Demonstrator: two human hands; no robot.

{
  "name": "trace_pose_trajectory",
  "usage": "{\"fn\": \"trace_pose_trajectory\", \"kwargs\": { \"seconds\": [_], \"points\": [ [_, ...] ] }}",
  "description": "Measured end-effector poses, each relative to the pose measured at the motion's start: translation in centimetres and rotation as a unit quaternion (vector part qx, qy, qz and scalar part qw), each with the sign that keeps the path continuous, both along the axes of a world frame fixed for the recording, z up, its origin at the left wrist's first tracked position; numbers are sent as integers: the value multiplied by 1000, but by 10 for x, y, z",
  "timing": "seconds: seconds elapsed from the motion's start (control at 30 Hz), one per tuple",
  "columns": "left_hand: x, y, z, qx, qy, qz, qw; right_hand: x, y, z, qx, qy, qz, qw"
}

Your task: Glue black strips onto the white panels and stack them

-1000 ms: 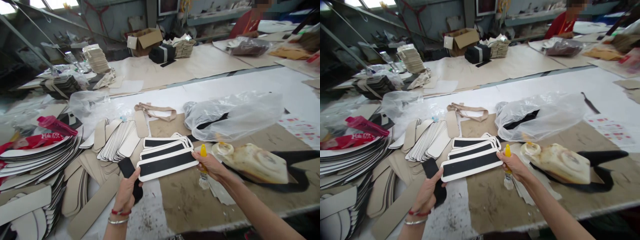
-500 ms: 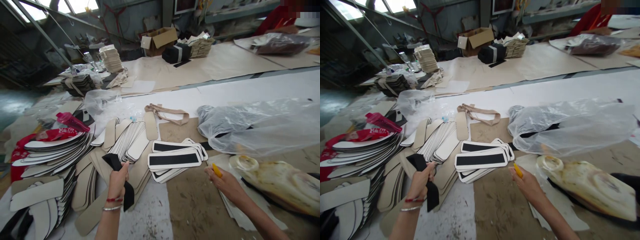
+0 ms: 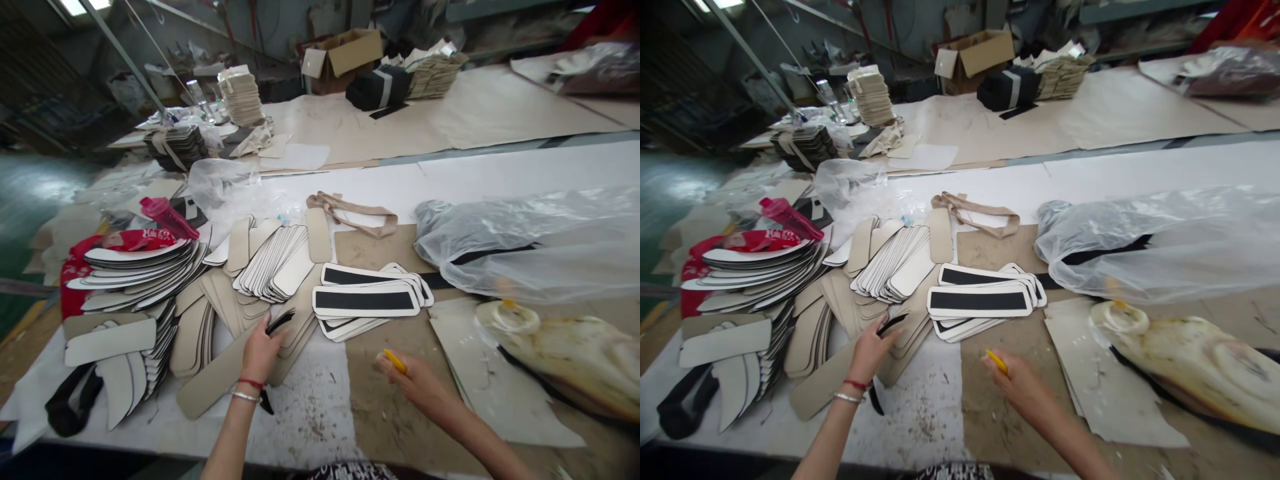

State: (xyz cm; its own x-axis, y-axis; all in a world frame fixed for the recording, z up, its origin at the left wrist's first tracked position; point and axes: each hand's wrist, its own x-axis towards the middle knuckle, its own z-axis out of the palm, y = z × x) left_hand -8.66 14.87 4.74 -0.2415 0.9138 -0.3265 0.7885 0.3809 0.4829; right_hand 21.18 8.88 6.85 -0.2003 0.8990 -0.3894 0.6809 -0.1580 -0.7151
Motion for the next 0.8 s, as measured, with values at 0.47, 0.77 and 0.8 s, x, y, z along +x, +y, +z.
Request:
{"fn": "trace_pose_trajectory", "kwargs": {
  "seconds": [0.47, 0.77, 0.8],
  "points": [
    [22, -14, -21, 24, 255, -190, 948, -27, -23, 3, 12, -28, 30, 999],
    [14, 23, 43, -28, 272, -203, 940, -27, -35, 3, 27, -35, 28, 999],
    [11, 26, 51, -36, 266, -196, 943, -27, -36, 3, 25, -34, 28, 999]
  ]
}}
